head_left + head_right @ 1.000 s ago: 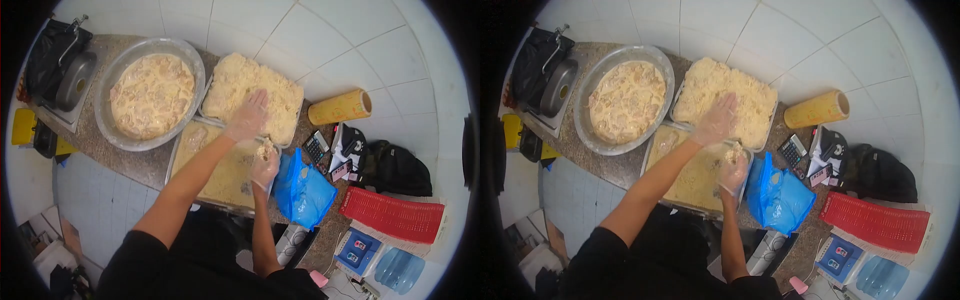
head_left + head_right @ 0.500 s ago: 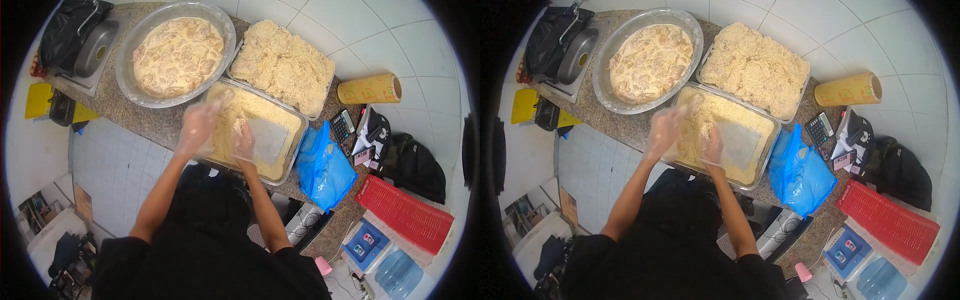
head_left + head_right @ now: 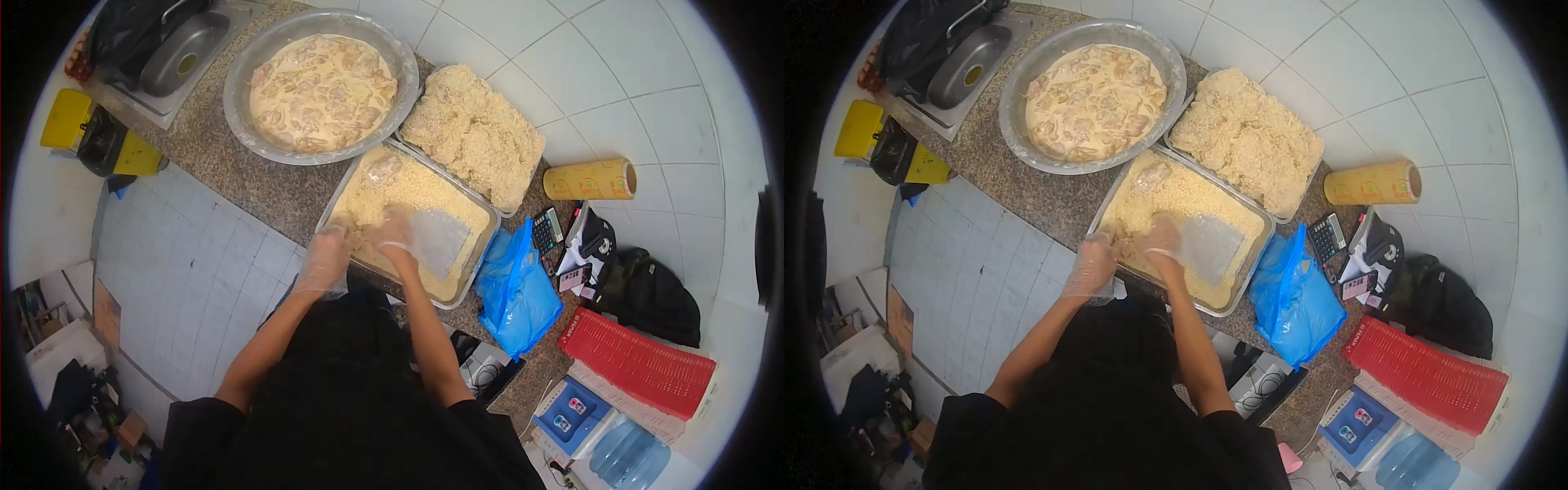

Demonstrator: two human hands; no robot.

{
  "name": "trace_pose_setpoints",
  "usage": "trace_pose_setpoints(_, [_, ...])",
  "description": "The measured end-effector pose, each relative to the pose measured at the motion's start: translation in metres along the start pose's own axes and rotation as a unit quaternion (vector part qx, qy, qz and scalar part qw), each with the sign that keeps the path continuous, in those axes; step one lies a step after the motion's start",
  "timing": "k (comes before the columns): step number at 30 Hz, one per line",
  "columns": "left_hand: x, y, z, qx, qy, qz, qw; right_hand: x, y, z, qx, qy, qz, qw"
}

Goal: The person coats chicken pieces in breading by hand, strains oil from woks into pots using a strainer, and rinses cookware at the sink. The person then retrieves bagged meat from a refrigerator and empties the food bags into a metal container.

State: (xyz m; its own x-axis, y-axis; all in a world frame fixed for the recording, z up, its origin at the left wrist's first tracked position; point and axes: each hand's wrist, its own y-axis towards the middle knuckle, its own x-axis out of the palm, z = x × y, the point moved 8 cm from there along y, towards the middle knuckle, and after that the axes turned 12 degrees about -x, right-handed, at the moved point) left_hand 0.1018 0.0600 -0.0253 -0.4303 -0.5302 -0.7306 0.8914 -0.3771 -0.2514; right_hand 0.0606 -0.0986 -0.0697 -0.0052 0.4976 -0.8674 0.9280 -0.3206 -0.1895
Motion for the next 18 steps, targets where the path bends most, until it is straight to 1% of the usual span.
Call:
trace_pose_setpoints(1, [-0.005,0.000,0.001,0.003,0.001,0.004,1.000,-0.008,-0.002,0.002,-0.003,0.000,0.004,1.000])
trace_pose_setpoints(3, [-0.009,-0.001,0.006,0.037,-0.020,-0.018,0.999,-0.028,-0.008,0.016,0.010,0.189,0.035,0.981])
trace_pose_setpoints(4, [-0.011,-0.003,0.006,0.036,-0.022,-0.015,0.999,-0.039,-0.012,0.025,0.000,0.223,0.061,0.973])
trace_pose_setpoints(5, [-0.009,-0.004,0.006,0.041,0.011,-0.024,0.999,-0.049,-0.017,0.033,-0.009,0.256,0.087,0.963])
trace_pose_setpoints(6, [-0.008,-0.004,0.009,0.047,0.044,-0.031,0.997,-0.053,-0.019,0.040,-0.011,0.254,0.087,0.963])
trace_pose_setpoints(7, [-0.008,-0.004,0.013,0.047,0.041,-0.030,0.998,-0.065,-0.024,0.051,0.003,0.263,0.160,0.951])
trace_pose_setpoints(8, [-0.006,-0.007,0.021,0.067,0.050,-0.020,0.996,-0.074,-0.030,0.061,0.019,0.273,0.232,0.934])
trace_pose_setpoints(9, [-0.005,-0.012,0.028,0.086,0.059,-0.012,0.994,-0.084,-0.034,0.052,0.021,0.271,0.232,0.934])
trace_pose_setpoints(10, [0.002,-0.015,0.029,0.087,0.058,-0.017,0.994,-0.109,-0.039,0.027,-0.019,0.201,0.246,0.948])
trace_pose_setpoints(11, [0.014,-0.016,0.030,0.092,0.099,-0.018,0.991,-0.124,-0.044,0.009,-0.059,0.129,0.260,0.955])
trace_pose_setpoints(12, [0.022,-0.015,0.034,0.098,0.140,-0.017,0.985,-0.122,-0.049,0.008,-0.056,0.126,0.262,0.955])
trace_pose_setpoints(13, [0.017,-0.015,0.051,0.102,0.138,-0.020,0.985,-0.115,-0.056,0.007,-0.046,0.080,0.236,0.967])
trace_pose_setpoints(14, [0.023,-0.012,0.056,0.045,0.175,-0.104,0.978,-0.108,-0.062,0.006,-0.036,0.035,0.209,0.977])
trace_pose_setpoints(15, [0.028,-0.013,0.054,-0.015,0.211,-0.184,0.960,-0.101,-0.070,0.011,-0.035,0.033,0.212,0.976])
trace_pose_setpoints(16, [0.044,-0.011,0.047,-0.013,0.209,-0.182,0.961,-0.076,-0.075,0.028,0.008,0.040,0.143,0.989])
trace_pose_setpoints(17, [0.069,-0.011,0.041,0.036,0.173,-0.162,0.971,-0.048,-0.076,0.046,0.051,0.049,0.072,0.995])
trace_pose_setpoints(18, [0.081,-0.011,0.042,0.085,0.137,-0.142,0.977,-0.023,-0.069,0.062,0.051,0.048,0.074,0.995])
